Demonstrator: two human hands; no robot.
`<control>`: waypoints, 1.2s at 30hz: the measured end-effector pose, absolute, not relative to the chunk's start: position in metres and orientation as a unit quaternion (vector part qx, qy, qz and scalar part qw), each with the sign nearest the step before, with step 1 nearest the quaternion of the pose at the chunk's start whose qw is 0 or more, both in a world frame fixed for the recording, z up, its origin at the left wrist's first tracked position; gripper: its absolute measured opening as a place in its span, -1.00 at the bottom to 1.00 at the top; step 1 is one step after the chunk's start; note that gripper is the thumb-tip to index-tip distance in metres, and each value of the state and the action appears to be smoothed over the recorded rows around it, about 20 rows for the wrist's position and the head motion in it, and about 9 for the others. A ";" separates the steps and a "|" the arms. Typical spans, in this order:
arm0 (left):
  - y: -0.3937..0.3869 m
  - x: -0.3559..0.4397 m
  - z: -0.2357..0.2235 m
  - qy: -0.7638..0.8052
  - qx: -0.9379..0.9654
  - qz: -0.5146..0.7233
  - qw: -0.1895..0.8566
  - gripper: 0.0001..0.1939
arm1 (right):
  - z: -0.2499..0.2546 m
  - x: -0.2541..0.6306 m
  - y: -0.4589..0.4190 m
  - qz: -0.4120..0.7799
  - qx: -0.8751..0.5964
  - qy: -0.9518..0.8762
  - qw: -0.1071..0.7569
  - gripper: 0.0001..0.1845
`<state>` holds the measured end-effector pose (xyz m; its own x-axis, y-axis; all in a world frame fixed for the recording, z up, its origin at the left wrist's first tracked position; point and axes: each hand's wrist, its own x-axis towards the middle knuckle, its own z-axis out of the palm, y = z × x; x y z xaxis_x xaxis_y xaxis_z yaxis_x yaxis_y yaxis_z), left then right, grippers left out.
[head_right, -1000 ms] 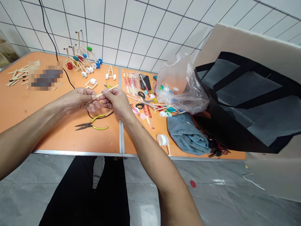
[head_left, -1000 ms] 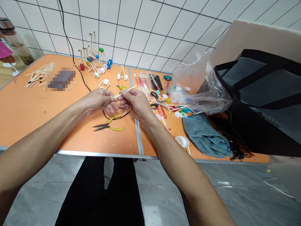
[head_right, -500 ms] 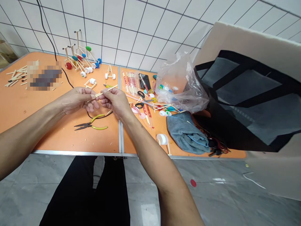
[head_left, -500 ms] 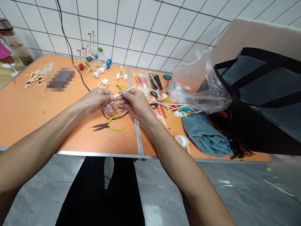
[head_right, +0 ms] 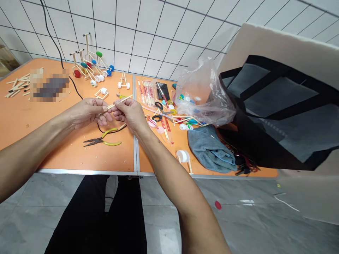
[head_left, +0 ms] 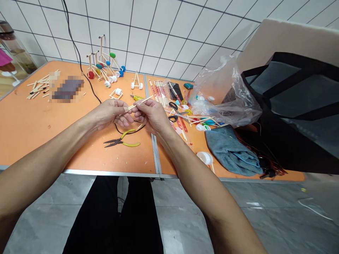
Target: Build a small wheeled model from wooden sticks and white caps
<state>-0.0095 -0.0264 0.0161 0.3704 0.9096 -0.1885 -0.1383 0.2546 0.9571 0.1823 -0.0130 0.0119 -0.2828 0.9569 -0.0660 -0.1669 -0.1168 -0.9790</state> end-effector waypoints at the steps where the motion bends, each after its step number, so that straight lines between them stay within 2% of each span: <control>1: -0.027 -0.009 0.017 0.409 0.471 0.387 0.679 -0.79 | 0.012 0.182 -0.013 0.631 -0.400 -0.493 0.447 -0.58; 11: -0.024 -0.010 0.016 0.423 0.474 0.380 0.672 -0.82 | 0.014 0.184 -0.013 0.608 -0.430 -0.515 0.424 -0.64; 14: -0.020 -0.017 0.017 0.436 0.469 0.400 0.656 -0.85 | 0.017 0.192 -0.016 0.501 -0.471 -0.601 0.408 -0.69; 16: -0.018 -0.022 0.019 0.445 0.462 0.422 0.641 -0.85 | 0.020 0.197 -0.021 0.396 -0.458 -0.685 0.405 -0.80; 18: -0.017 -0.024 0.021 0.456 0.454 0.439 0.627 -0.83 | 0.023 0.198 -0.029 0.338 -0.386 -0.787 0.343 -0.90; 21: -0.018 -0.022 0.025 0.475 0.446 0.440 0.618 -0.79 | 0.024 0.193 -0.041 0.259 -0.270 -0.907 0.194 -0.81; 24: -0.020 -0.018 0.027 0.490 0.444 0.428 0.617 -0.77 | 0.022 0.185 -0.049 0.168 -0.250 -0.951 0.075 -0.75; 26: -0.020 -0.016 0.028 0.497 0.443 0.424 0.614 -0.75 | 0.020 0.180 -0.052 0.131 -0.260 -0.956 0.033 -0.73; 32: -0.022 -0.016 0.026 0.503 0.442 0.440 0.598 -0.72 | 0.015 0.178 -0.052 0.113 -0.217 -0.969 0.035 -0.72; 36: -0.022 -0.016 0.024 0.503 0.432 0.454 0.595 -0.72 | 0.019 0.184 -0.048 0.185 -0.213 -0.952 0.117 -0.80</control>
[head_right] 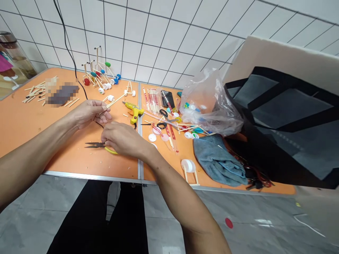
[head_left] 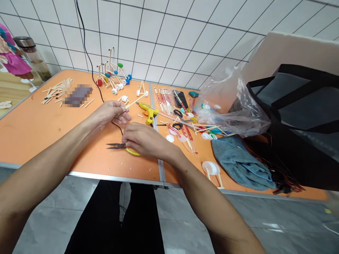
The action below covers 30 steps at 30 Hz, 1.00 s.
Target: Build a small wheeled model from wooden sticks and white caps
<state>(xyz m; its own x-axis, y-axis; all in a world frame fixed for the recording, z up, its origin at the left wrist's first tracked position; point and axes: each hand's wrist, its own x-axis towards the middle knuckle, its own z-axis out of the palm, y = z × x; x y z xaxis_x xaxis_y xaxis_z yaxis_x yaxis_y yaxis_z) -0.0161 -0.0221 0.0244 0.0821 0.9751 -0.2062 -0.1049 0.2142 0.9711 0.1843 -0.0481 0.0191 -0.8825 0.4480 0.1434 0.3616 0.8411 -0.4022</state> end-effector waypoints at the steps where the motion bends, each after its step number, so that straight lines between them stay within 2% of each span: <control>1: -0.022 -0.016 0.024 0.503 0.431 0.456 0.594 -0.71 | 0.021 0.186 -0.046 0.214 -0.231 -0.936 0.158 -0.83; 6: -0.023 -0.014 0.028 0.516 0.407 0.473 0.587 -0.70 | 0.025 0.192 -0.033 0.403 -0.365 -0.750 0.377 -0.96; 9: -0.024 -0.016 0.033 0.515 0.390 0.481 0.593 -0.68 | 0.019 0.193 -0.022 0.525 -0.396 -0.621 0.426 -0.80; 13: -0.024 -0.021 0.035 0.483 0.394 0.492 0.607 -0.72 | 0.012 0.190 -0.013 0.637 -0.390 -0.532 0.400 -0.67; 17: -0.024 -0.019 0.030 0.442 0.415 0.494 0.622 -0.84 | 0.009 0.182 -0.015 0.702 -0.369 -0.503 0.344 -0.67; 24: -0.022 -0.011 0.022 0.424 0.420 0.509 0.621 -0.81 | 0.012 0.176 -0.021 0.741 -0.367 -0.463 0.320 -0.78; 28: -0.022 -0.011 0.025 0.437 0.402 0.533 0.602 -0.80 | 0.017 0.175 -0.025 0.757 -0.365 -0.449 0.303 -0.60; 30: -0.023 -0.010 0.026 0.443 0.402 0.535 0.597 -0.80 | 0.015 0.173 -0.028 0.738 -0.364 -0.481 0.303 -0.60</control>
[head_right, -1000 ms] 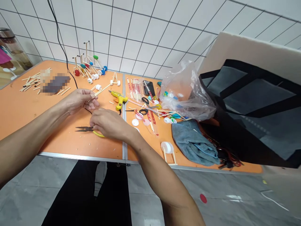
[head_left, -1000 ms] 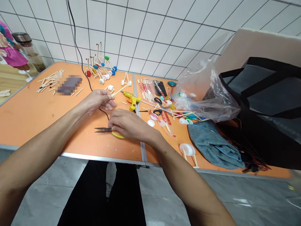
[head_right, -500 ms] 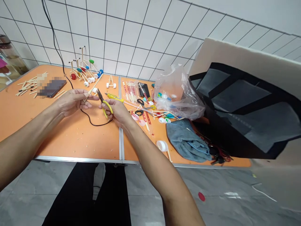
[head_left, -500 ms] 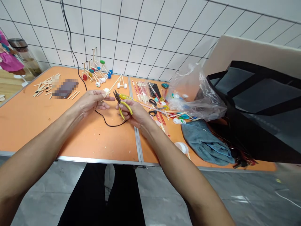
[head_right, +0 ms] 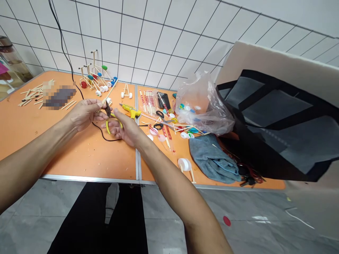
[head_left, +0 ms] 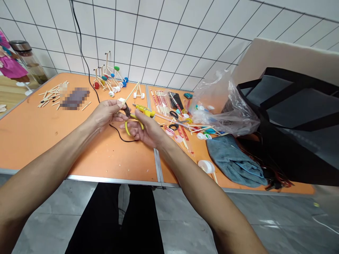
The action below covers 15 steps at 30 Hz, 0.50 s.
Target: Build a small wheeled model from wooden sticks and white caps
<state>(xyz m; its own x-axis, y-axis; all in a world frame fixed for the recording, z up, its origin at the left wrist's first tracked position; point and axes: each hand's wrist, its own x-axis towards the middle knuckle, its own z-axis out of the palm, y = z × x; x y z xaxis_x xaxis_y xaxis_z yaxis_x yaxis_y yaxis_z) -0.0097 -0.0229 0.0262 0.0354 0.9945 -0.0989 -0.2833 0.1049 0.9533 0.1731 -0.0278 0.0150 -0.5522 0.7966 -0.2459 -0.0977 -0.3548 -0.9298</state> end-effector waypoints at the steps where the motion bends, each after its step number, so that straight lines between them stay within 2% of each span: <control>1: -0.023 -0.009 0.027 0.445 0.403 0.532 0.596 -0.80 | 0.013 0.172 -0.029 0.720 -0.364 -0.502 0.309 -0.64; 9: -0.024 -0.009 0.028 0.467 0.425 0.539 0.557 -0.87 | 0.006 0.180 -0.024 0.571 -0.408 -0.637 0.319 -0.69; 12: -0.026 -0.010 0.029 0.471 0.439 0.542 0.541 -0.81 | 0.011 0.185 -0.024 0.520 -0.429 -0.662 0.328 -0.76; 15: -0.028 -0.008 0.031 0.473 0.448 0.539 0.534 -0.77 | 0.014 0.187 -0.024 0.455 -0.433 -0.705 0.329 -0.73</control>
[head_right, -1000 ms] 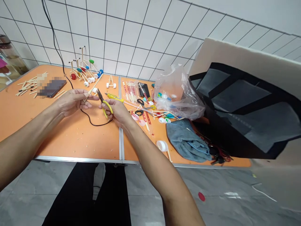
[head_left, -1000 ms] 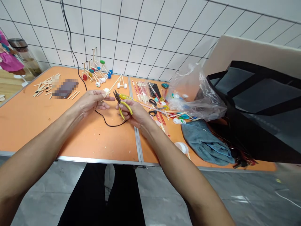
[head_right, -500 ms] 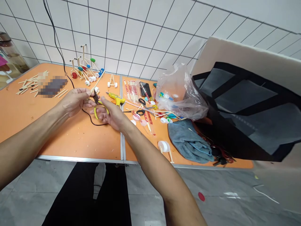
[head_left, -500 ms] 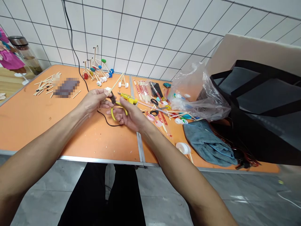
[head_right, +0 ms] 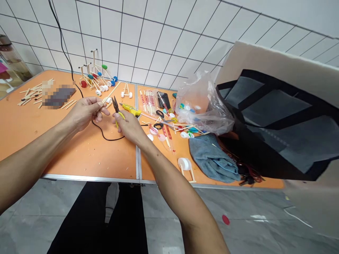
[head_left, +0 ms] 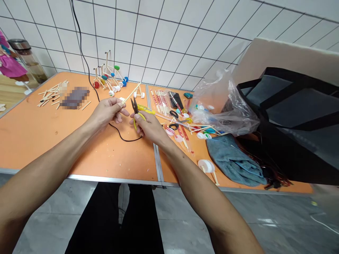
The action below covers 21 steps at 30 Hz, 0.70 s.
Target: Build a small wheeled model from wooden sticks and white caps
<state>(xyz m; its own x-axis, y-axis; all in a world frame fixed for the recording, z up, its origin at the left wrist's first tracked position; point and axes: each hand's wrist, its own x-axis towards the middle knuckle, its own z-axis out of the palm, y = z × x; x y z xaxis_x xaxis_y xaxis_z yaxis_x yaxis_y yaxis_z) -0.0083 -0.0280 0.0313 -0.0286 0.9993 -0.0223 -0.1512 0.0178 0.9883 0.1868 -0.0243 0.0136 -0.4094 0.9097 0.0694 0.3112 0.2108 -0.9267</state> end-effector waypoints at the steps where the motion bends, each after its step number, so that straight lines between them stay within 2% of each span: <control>1: -0.028 -0.008 0.032 0.474 0.451 0.538 0.532 -0.77 | 0.014 0.187 -0.024 0.436 -0.433 -0.717 0.329 -0.71; 9: -0.029 -0.007 0.029 0.480 0.483 0.513 0.522 -0.79 | 0.007 0.191 -0.017 0.349 -0.450 -0.767 0.296 -0.59; 21: -0.031 -0.005 0.029 0.496 0.522 0.466 0.514 -0.73 | 0.017 0.189 -0.024 0.183 -0.489 -0.826 0.213 -0.70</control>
